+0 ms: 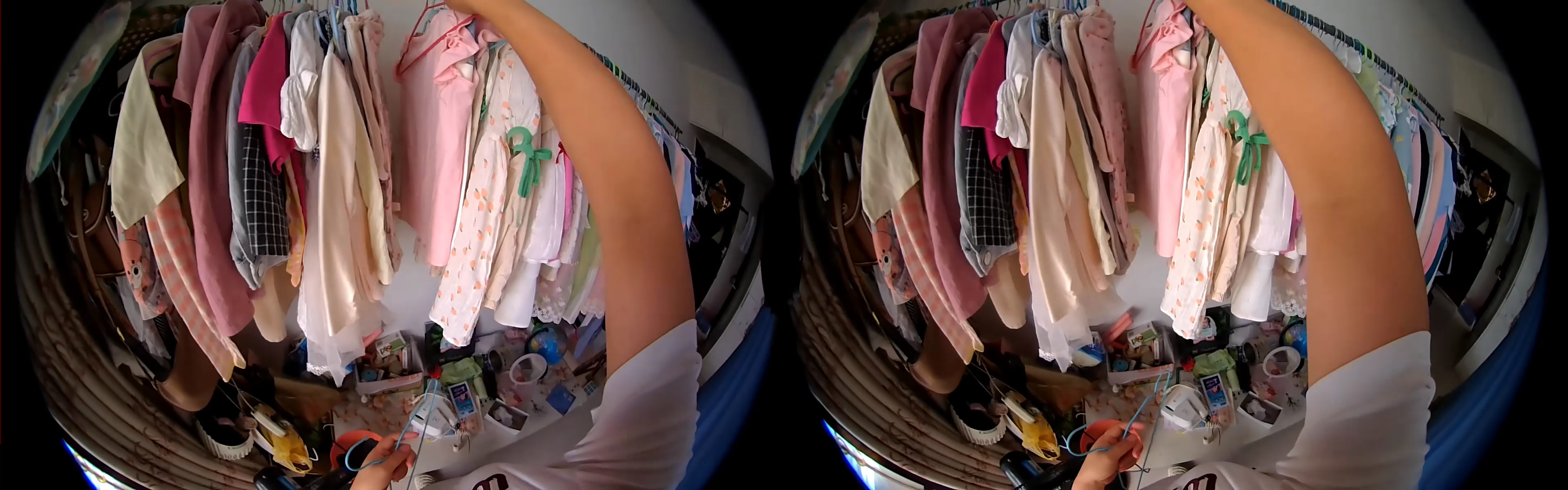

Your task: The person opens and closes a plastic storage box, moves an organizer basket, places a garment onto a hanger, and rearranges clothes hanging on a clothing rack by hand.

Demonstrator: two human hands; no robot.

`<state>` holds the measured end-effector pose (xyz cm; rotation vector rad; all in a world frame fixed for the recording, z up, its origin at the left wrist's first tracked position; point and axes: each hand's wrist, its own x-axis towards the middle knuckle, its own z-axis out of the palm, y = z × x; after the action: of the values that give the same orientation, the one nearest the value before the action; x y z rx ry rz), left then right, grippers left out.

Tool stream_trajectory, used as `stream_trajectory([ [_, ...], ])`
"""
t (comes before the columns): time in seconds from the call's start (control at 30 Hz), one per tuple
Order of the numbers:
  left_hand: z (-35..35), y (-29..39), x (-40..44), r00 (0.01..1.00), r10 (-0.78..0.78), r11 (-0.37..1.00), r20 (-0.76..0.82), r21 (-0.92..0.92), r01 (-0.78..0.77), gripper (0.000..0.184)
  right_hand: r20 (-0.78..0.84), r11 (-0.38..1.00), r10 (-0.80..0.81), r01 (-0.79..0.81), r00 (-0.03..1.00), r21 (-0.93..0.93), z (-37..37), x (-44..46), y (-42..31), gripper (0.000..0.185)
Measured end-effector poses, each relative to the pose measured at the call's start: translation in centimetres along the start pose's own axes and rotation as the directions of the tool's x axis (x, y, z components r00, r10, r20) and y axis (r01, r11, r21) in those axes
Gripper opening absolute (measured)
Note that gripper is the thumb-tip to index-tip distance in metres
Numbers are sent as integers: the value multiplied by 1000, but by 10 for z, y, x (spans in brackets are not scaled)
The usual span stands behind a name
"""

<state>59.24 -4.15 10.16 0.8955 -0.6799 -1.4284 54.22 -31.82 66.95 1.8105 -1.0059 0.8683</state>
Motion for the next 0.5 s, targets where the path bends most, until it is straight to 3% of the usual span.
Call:
stream_trajectory([
  [0.13,-11,-16,7,999,46,998,8,31,-47,37,-22,996,19,-17,1000,83,12,3,-6,24],
  [0.2,-14,-28,11,937,336,866,-100,424,-266,44,-115,988,-3,21,993,150,20,14,-6,23],
  [0.23,-29,-38,15,936,336,799,-103,557,-225,45,-115,989,-5,22,993,150,22,17,-7,23],
  [0.27,-47,-57,21,936,336,799,-103,557,-225,45,-161,966,62,-19,985,257,23,19,-7,23],
  [0.33,-75,-86,31,774,617,227,142,910,-348,50,-197,930,136,-57,971,364,26,19,-2,23],
  [0.37,-73,-78,28,776,615,226,142,911,-346,50,-186,919,150,-68,971,388,29,17,3,23],
  [0.43,-54,-40,20,833,525,-171,175,980,-98,55,-174,907,164,-79,971,415,31,13,5,22],
  [0.47,-40,-19,21,835,522,-175,176,980,-97,55,-198,884,238,-128,951,449,26,6,4,22],
  [0.5,-25,3,23,730,634,-125,256,965,-230,24,-216,857,313,-177,925,484,22,-2,3,22],
])
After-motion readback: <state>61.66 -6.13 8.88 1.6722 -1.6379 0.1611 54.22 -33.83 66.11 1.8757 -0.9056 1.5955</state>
